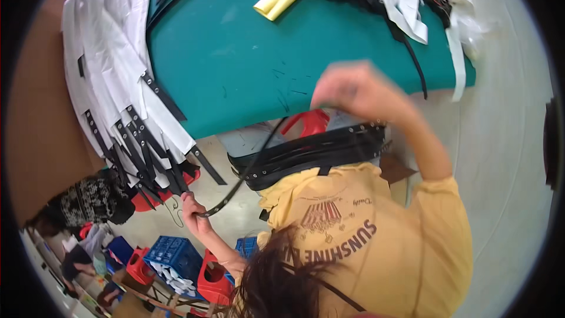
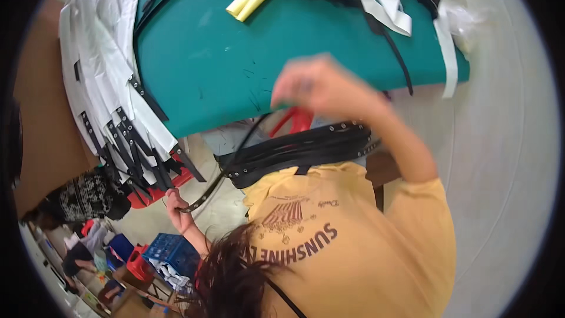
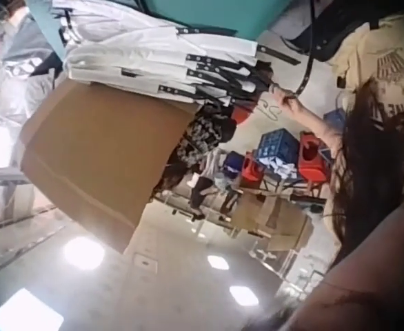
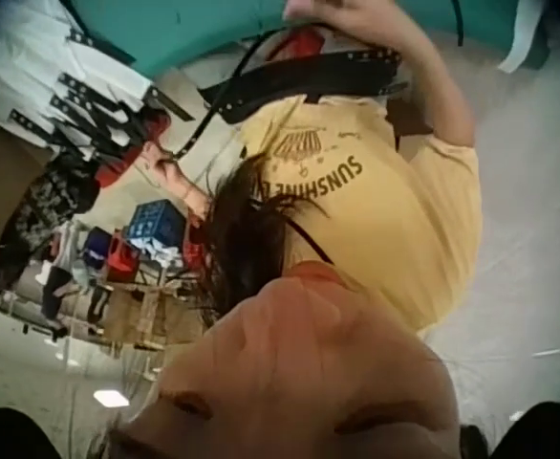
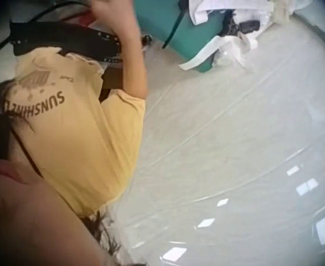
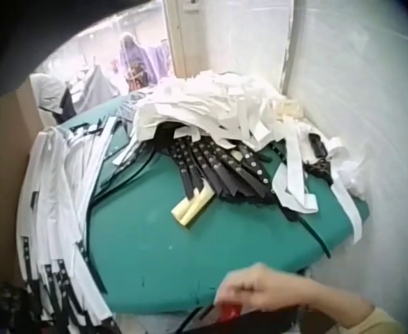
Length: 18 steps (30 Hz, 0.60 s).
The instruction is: Finishing and assembling belts by trimming straps and attaching components.
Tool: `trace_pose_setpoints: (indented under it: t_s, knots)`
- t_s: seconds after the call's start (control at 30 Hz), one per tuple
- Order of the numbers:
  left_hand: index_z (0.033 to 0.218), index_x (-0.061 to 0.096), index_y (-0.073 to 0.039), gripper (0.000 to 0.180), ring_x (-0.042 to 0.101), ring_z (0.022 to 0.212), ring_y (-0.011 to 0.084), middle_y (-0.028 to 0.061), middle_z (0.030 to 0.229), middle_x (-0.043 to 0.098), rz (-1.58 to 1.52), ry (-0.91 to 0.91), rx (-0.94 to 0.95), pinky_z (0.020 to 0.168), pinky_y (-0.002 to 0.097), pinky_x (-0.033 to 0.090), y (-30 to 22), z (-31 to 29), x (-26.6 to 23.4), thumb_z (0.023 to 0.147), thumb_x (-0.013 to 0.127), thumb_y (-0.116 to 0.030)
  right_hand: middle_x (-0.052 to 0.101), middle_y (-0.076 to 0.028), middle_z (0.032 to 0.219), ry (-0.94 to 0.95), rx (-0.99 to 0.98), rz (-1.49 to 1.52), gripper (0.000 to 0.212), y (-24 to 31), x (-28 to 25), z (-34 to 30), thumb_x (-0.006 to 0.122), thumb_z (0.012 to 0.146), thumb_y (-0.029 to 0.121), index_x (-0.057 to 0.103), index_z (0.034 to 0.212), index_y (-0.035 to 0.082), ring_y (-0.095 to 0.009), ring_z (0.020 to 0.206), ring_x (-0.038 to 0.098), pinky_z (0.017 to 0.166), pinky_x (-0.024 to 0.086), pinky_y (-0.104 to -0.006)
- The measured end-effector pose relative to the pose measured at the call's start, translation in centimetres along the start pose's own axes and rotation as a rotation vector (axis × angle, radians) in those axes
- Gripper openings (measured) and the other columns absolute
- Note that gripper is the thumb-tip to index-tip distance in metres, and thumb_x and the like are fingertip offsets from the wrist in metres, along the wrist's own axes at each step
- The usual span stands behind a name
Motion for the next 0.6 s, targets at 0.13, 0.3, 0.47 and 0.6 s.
trace_pose_setpoints:
  t_s: [0.13, 0.3, 0.47, 0.6]
  knots:
    - [0.093, 0.054, 0.001, 0.011, 0.053, 0.066, 0.0167, 0.0039, 0.071, 0.053, 0.363, -0.491, 0.527, 0.070, 0.0248, 0.045, -19.9, -0.6, -12.4, 0.092, 0.046, -0.007, 0.062, -0.009, 0.078, -0.023, -0.082, -0.324, 0.016, -3.6, 7.9, -1.0, 0.064, 0.074, -0.001, 0.065, 0.089, 0.004, -0.022, 0.077, 0.063, 0.069, 0.051, -0.0314]
    - [0.089, 0.065, -0.011, 0.021, 0.062, 0.083, 0.0238, 0.0102, 0.085, 0.067, 0.322, -0.891, 0.449, 0.075, 0.0400, 0.049, -27.2, 0.7, -24.2, 0.090, 0.052, -0.028, 0.060, -0.010, 0.089, -0.765, -0.176, -0.363, 0.014, -0.1, -2.3, 4.3, 0.068, 0.075, 0.006, 0.061, 0.088, 0.005, -0.028, 0.076, 0.062, 0.065, 0.050, -0.0350]
    - [0.103, 0.056, -0.012, 0.026, 0.057, 0.091, 0.0342, 0.0125, 0.098, 0.060, 0.541, -1.238, 0.151, 0.074, 0.0500, 0.047, -22.1, 1.0, -27.7, 0.090, 0.046, -0.033, 0.059, -0.015, 0.099, -0.628, 0.237, -0.660, 0.048, -5.3, -7.0, 14.6, 0.065, 0.079, 0.045, 0.060, 0.098, 0.002, -0.035, 0.085, 0.062, 0.071, 0.051, -0.0441]
    - [0.110, 0.057, -0.012, 0.037, 0.059, 0.088, 0.0239, 0.0063, 0.093, 0.061, 2.129, -0.971, -0.245, 0.075, 0.0410, 0.048, -9.0, 1.7, -16.0, 0.091, 0.048, -0.043, 0.060, -0.022, 0.094, -0.524, 0.369, -0.836, 0.040, -8.5, -9.3, 17.0, 0.069, 0.078, 0.035, 0.060, 0.091, -0.002, -0.036, 0.088, 0.063, 0.075, 0.052, -0.0447]
Point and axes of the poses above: each hand's wrist, its own z-axis towards the middle knuckle, its own x-axis out of the palm, y = z × x, the point moved 10 cm from there along z, towards the middle knuckle
